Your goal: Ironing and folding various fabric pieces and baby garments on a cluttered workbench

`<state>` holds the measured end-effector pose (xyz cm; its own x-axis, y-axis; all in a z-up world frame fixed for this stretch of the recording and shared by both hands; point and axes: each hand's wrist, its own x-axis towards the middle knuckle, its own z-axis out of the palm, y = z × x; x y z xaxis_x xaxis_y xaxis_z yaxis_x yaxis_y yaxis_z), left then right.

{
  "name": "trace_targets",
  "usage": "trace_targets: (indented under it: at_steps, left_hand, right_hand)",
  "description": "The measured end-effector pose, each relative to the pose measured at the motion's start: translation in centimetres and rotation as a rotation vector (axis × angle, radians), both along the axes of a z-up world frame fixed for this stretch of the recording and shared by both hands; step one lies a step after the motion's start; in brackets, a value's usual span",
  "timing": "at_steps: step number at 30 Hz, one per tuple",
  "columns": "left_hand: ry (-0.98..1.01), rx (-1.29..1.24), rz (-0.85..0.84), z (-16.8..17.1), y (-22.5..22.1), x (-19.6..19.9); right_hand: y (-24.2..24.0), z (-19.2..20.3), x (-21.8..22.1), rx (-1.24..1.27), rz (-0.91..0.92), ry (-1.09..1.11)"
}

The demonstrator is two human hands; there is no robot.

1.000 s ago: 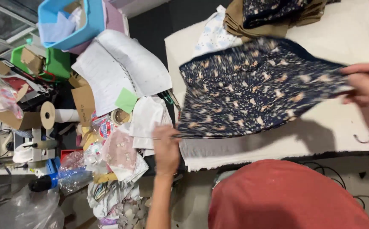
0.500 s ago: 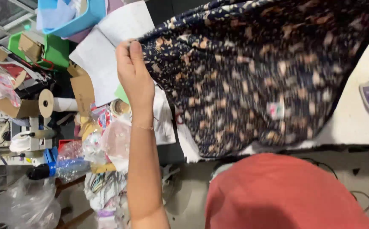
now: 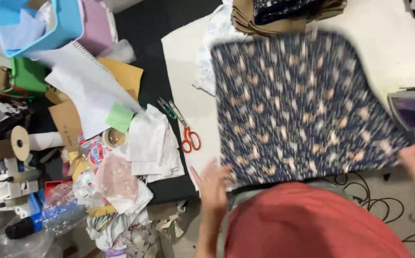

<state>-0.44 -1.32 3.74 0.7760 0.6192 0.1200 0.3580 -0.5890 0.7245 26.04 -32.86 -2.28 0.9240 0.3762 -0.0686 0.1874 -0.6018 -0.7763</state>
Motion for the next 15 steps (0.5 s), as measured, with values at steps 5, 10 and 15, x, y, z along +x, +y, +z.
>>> trace_targets:
  at_steps: [5, 10, 15]
  left_hand:
    - [0.216, 0.024, -0.086, -1.8, -1.9, -0.5]
    - [0.206, -0.085, 0.080, -2.6, 1.3, 2.8]
    - [0.200, 0.225, -0.146, -4.5, 3.8, 10.9]
  right_hand:
    - [-2.3, -3.4, -1.8, -0.058, -0.157, 0.233]
    - [-6.2, -7.6, 3.8, -0.051, -0.360, 0.344]
    - [-6.5, -11.0, 8.6, 0.092, 0.076, -0.106]
